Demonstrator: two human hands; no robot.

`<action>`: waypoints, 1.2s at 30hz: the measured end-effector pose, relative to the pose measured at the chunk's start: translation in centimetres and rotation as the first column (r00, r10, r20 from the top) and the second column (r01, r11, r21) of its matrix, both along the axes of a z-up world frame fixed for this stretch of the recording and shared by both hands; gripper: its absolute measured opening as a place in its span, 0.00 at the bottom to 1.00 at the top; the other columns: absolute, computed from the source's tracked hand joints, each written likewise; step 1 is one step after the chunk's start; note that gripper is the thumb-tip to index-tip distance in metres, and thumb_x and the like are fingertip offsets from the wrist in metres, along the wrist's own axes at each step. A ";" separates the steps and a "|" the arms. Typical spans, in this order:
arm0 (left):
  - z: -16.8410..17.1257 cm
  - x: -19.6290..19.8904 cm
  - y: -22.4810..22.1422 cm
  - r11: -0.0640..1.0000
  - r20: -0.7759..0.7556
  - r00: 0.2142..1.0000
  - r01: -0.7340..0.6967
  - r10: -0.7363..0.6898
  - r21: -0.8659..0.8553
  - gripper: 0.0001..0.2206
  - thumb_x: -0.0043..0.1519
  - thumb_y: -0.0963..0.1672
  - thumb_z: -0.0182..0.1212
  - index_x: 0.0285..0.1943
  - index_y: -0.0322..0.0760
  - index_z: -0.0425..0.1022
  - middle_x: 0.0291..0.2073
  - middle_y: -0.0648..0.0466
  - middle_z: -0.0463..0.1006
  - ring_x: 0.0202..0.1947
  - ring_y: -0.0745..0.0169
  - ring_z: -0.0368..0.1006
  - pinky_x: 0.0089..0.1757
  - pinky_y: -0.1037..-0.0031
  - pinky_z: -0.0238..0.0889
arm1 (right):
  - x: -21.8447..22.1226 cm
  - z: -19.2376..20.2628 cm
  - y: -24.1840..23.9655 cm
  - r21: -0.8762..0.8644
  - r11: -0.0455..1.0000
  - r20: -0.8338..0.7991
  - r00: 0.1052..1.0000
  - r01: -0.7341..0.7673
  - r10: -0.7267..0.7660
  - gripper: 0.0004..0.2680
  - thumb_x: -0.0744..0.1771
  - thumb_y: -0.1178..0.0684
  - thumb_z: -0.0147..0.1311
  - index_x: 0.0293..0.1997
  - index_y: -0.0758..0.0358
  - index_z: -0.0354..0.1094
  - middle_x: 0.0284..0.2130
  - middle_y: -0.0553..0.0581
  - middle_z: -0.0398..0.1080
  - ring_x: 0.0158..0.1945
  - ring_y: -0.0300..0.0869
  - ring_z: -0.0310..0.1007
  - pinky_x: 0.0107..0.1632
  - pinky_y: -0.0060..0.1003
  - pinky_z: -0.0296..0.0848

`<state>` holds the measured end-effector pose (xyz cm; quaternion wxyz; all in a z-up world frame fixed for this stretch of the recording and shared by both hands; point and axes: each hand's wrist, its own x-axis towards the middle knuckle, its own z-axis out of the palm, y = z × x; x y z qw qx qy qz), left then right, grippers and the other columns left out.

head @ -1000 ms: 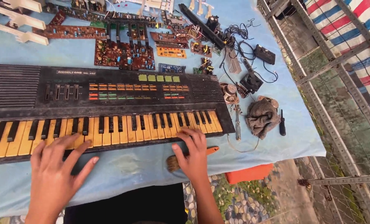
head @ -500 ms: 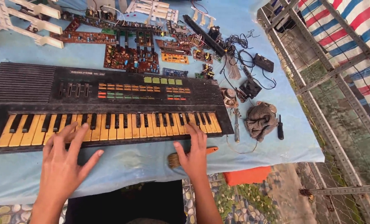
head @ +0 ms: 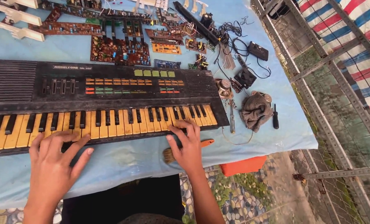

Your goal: Testing the functionality of an electronic keyboard by pressing keys across the entire board.

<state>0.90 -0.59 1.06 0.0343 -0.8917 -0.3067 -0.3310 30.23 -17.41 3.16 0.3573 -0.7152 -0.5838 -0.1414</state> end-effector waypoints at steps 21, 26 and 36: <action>0.7 0.2 -0.5 0.997 0.045 0.996 -0.075 0.075 0.002 0.28 0.64 0.54 0.64 0.70 0.37 0.74 0.64 0.43 0.77 0.56 0.49 0.77 0.70 0.41 0.51 | 0.1 -0.5 -0.3 -0.012 0.997 -0.101 0.992 0.077 -0.078 0.25 0.70 0.30 0.37 0.65 0.62 0.60 0.58 0.57 0.69 0.63 0.49 0.67 0.74 0.62 0.47; 0.6 0.1 -0.4 0.999 0.092 0.995 -0.048 0.049 -0.016 0.32 0.62 0.55 0.65 0.69 0.29 0.73 0.63 0.35 0.72 0.58 0.39 0.71 0.70 0.41 0.47 | -0.5 0.2 -0.3 -0.071 0.987 -0.108 0.982 0.146 -0.153 0.27 0.69 0.27 0.33 0.68 0.58 0.57 0.68 0.58 0.61 0.71 0.50 0.61 0.74 0.67 0.35; 0.6 0.1 -0.4 0.998 0.109 0.992 -0.065 0.067 -0.028 0.32 0.61 0.55 0.66 0.69 0.30 0.73 0.65 0.33 0.72 0.60 0.36 0.70 0.69 0.39 0.44 | -0.4 -0.1 -0.2 -0.090 0.977 -0.131 0.970 0.192 -0.203 0.29 0.69 0.25 0.31 0.71 0.55 0.54 0.72 0.57 0.55 0.75 0.53 0.53 0.74 0.68 0.27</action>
